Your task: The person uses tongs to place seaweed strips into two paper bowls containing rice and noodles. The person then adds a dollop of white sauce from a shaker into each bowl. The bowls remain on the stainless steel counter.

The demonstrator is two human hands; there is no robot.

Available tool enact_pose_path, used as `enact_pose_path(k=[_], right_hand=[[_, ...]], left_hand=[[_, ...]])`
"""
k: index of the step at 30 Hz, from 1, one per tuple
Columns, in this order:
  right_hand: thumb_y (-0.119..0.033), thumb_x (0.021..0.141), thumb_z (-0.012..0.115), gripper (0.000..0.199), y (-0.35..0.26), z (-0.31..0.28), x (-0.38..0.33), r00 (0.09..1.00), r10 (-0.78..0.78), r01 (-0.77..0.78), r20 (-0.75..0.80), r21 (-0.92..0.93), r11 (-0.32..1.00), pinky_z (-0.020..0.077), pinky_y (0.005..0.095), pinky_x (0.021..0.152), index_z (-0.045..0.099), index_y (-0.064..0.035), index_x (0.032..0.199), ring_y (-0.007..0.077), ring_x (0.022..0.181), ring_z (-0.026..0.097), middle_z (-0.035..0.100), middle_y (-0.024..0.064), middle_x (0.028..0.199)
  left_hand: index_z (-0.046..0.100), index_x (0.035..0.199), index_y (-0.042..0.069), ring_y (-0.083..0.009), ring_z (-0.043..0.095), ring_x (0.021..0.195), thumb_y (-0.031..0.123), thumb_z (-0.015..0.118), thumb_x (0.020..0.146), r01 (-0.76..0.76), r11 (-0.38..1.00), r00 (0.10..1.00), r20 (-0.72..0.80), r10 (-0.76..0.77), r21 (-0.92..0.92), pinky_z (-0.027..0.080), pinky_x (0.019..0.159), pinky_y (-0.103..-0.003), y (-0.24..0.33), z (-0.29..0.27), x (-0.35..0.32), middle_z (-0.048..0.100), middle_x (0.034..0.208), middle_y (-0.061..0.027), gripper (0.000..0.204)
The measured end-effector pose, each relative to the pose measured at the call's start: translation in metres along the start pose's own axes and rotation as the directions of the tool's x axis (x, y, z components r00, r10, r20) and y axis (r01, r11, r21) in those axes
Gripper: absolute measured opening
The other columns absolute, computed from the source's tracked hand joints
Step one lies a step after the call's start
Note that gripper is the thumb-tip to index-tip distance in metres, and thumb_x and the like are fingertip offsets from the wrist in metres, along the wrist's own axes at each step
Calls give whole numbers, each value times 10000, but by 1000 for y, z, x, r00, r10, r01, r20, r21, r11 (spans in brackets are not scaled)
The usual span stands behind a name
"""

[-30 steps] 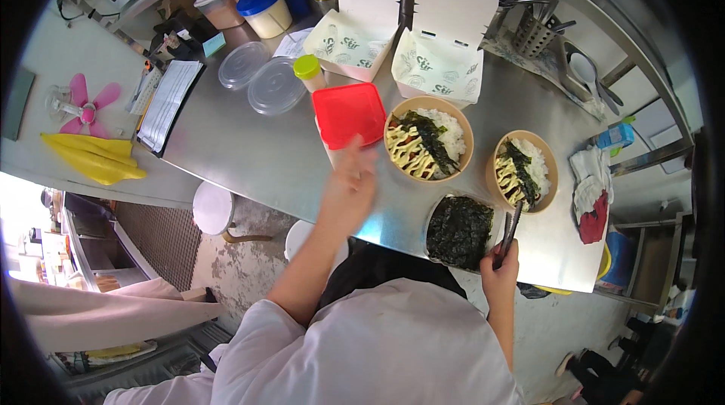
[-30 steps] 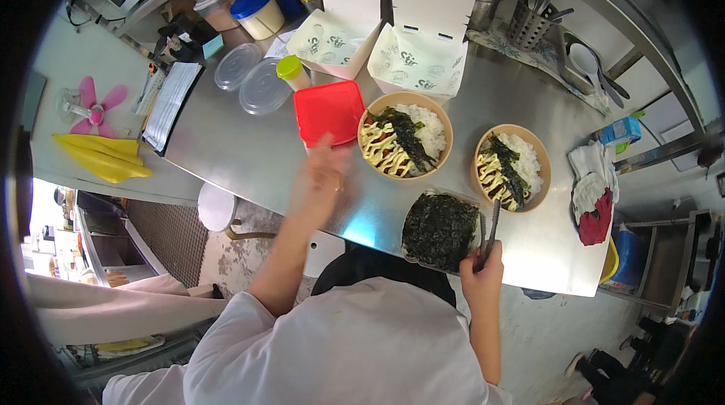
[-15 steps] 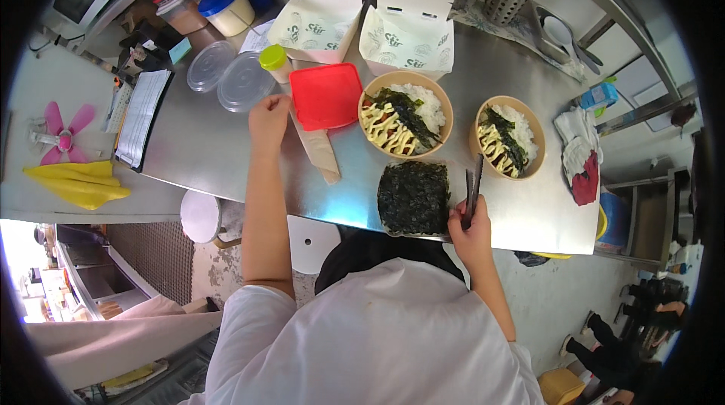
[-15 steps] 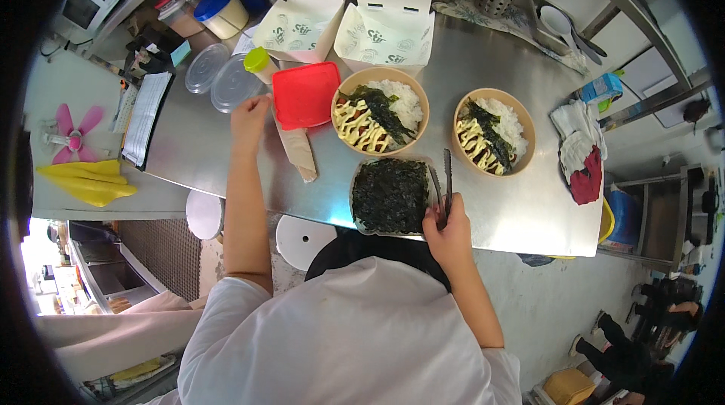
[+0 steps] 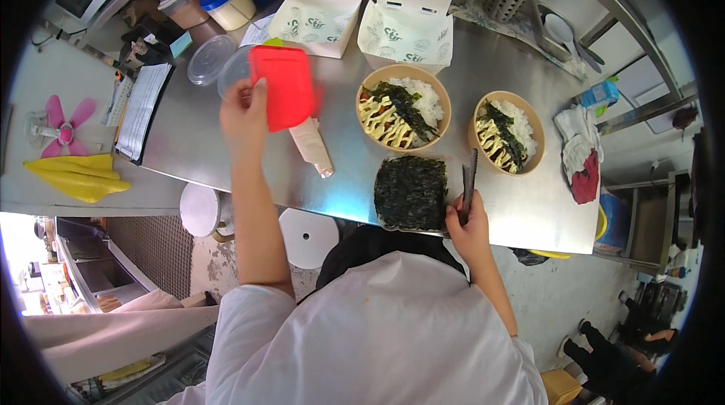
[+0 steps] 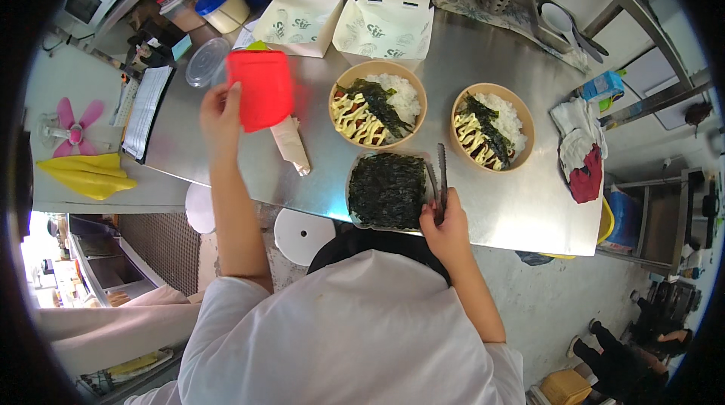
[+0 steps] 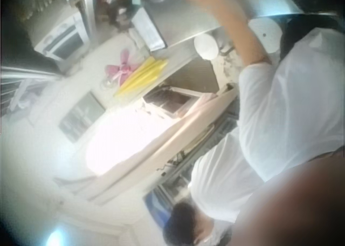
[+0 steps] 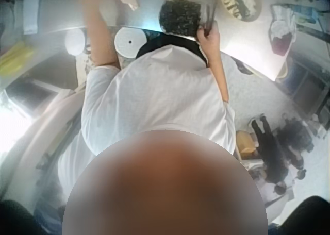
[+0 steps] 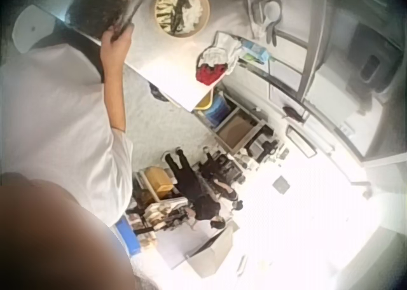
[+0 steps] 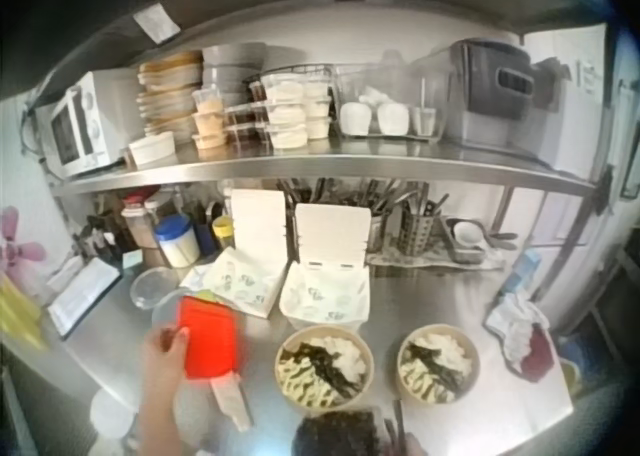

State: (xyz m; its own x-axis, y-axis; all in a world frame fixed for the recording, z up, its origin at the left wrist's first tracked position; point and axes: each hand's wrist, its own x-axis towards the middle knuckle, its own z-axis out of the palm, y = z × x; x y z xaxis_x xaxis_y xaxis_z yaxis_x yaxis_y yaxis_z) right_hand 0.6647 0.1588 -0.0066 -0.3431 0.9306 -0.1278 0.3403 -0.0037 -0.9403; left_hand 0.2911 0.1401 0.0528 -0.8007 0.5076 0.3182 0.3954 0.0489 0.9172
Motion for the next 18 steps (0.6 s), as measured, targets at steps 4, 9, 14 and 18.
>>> enact_pose_path(k=[4, 9, 14, 18], right_hand=[[-83, 845, 609, 189, 0, -2, 4, 999, -14, 16, 42, -40, 999, 454, 294, 582, 439, -18, 896, 154, 619, 545, 560, 88, 715], [-80, 832, 611, 200, -6, -8, 8, 992, -3, 11, 124, -68, 998, 457, 302, 586, 434, -15, 898, 172, 619, 552, 572, 97, 722], [-72, 823, 608, 199, -5, -12, 10, 983, 5, 10, 186, -77, 997, 456, 302, 585, 431, -14, 892, 184, 620, 556, 574, 107, 720], [-72, 838, 610, 193, 0, -13, 12, 973, -43, 56, 225, -52, 997, 449, 314, 571, 434, -18, 895, 197, 600, 551, 557, 111, 704]], left_hand=[[554, 919, 46, -141, 527, 674, 148, 687, 849, -236, 945, 971, 100, 218, 225, 439, 614, -267, 45, -31, -65, 564, 828, -49, 182], [564, 908, 57, -261, 561, 673, 101, 691, 708, -749, 611, 632, 556, 540, 258, 463, 568, -336, 65, -36, -130, 561, 818, -93, 241], [578, 926, 94, -207, 555, 673, 112, 698, 611, -826, 535, 525, 583, 619, 175, 445, 521, -313, 60, -30, -160, 554, 808, -53, 338], [572, 917, 122, -177, 525, 696, 139, 662, 635, -909, 408, 359, 659, 661, 86, 437, 544, -272, 52, -16, -168, 542, 846, -38, 296]])
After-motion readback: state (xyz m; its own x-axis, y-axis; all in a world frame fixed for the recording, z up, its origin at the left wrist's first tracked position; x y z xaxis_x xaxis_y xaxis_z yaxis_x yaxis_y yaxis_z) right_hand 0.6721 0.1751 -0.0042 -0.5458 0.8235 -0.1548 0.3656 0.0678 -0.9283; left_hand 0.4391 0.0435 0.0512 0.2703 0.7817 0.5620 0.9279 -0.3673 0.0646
